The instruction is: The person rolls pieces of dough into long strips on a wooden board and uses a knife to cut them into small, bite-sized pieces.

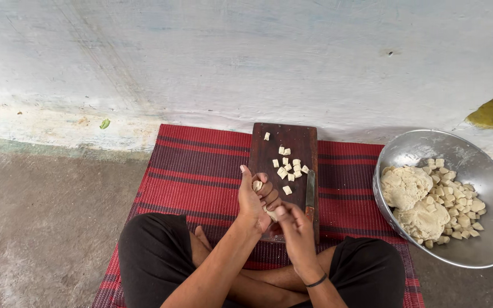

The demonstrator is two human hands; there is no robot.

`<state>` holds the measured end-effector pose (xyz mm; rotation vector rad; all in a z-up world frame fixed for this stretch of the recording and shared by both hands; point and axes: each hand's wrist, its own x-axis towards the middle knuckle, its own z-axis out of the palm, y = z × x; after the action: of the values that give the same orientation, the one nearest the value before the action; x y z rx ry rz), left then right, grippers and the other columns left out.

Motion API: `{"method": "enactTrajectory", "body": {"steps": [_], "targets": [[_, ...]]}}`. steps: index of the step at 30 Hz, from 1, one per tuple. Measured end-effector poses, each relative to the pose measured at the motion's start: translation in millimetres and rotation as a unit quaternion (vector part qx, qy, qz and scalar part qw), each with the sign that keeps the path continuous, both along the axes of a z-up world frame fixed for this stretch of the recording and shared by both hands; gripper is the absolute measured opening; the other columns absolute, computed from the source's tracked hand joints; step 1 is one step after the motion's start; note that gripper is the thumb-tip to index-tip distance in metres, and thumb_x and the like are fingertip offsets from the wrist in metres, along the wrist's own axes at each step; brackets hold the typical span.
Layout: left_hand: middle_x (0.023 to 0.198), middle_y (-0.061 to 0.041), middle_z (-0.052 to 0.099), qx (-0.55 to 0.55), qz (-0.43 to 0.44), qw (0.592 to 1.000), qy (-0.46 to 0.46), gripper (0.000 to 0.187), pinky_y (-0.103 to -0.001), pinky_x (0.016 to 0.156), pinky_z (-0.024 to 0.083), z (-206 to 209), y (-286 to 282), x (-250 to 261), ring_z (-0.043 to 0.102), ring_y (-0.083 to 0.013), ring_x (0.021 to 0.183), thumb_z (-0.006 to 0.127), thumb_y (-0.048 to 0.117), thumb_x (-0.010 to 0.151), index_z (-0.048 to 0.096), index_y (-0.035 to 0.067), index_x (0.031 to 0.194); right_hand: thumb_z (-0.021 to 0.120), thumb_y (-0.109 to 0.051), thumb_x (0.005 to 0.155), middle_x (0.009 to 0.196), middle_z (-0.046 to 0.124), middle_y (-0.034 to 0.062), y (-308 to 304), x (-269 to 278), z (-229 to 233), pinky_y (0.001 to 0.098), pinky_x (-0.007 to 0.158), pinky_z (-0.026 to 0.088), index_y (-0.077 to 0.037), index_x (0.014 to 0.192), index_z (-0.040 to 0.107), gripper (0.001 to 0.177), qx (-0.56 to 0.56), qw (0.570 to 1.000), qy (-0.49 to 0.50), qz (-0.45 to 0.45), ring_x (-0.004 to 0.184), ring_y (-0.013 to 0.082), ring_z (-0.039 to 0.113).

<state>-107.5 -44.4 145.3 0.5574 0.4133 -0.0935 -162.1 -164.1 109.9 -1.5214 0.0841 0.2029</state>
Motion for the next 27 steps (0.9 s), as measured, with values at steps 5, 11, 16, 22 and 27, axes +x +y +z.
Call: {"method": "enactTrajectory", "body": {"steps": [5, 11, 16, 22, 27], "targets": [[0.107, -0.014, 0.071, 0.163, -0.117, 0.978, -0.051, 0.082, -0.037, 0.095, 0.055, 14.0, -18.3, -9.0, 0.066, -0.0219, 0.100, 0.012, 0.068, 0.101, 0.054, 0.006, 0.134, 0.040, -0.072, 0.097, 0.121, 0.068, 0.0137, -18.5, 45.7, 24.2, 0.0419, 0.097, 0.056, 0.001, 0.133, 0.059, 0.083, 0.178, 0.979, 0.050, -0.083, 0.112, 0.0260, 0.068], [0.175, -0.015, -0.005, 0.385, -0.173, 0.868, -0.261, 0.101, -0.049, 0.127, 0.006, 45.4, -43.2, -8.3, -0.007, -0.0338, 0.161, 0.010, 0.079, 0.094, -0.005, 0.009, 0.164, 0.025, -0.082, 0.086, 0.167, 0.025, 0.0123, -0.8, 75.6, 53.0, 0.0468, 0.119, 0.032, -0.014, 0.160, 0.024, 0.100, 0.155, 0.987, 0.000, -0.030, 0.151, 0.0302, 0.028], [0.171, -0.009, -0.018, 0.361, -0.196, 0.891, -0.195, 0.104, -0.053, 0.123, 0.013, 61.3, -40.4, 10.8, -0.006, -0.0333, 0.157, 0.005, 0.082, 0.082, -0.021, 0.019, 0.161, 0.015, -0.081, 0.087, 0.173, 0.001, 0.0138, 6.3, 52.1, 64.9, 0.0497, 0.122, 0.018, -0.013, 0.164, 0.009, 0.103, 0.021, 0.999, -0.037, -0.022, 0.158, 0.0324, 0.004], [0.160, -0.042, -0.007, 0.254, -0.223, 0.932, -0.135, 0.094, -0.067, 0.118, 0.009, 42.2, -33.9, 62.9, -0.005, -0.0565, 0.146, 0.012, 0.076, 0.097, -0.024, 0.030, 0.171, 0.020, -0.081, 0.092, 0.173, -0.005, 0.0153, 22.5, 22.2, 72.7, 0.0491, 0.128, 0.003, -0.006, 0.162, -0.002, 0.105, 0.080, 0.993, -0.087, 0.008, 0.161, 0.0315, -0.008], [0.172, -0.016, -0.008, 0.305, -0.228, 0.895, -0.231, 0.105, -0.045, 0.126, 0.009, 25.5, -38.8, 43.6, -0.008, -0.0301, 0.159, 0.011, 0.081, 0.089, -0.019, 0.011, 0.161, 0.014, -0.081, 0.084, 0.174, -0.001, 0.0137, 11.0, 70.1, 91.3, 0.0512, 0.122, 0.007, -0.010, 0.164, 0.003, 0.107, 0.033, 0.999, -0.004, -0.033, 0.158, 0.0304, -0.004]]}}
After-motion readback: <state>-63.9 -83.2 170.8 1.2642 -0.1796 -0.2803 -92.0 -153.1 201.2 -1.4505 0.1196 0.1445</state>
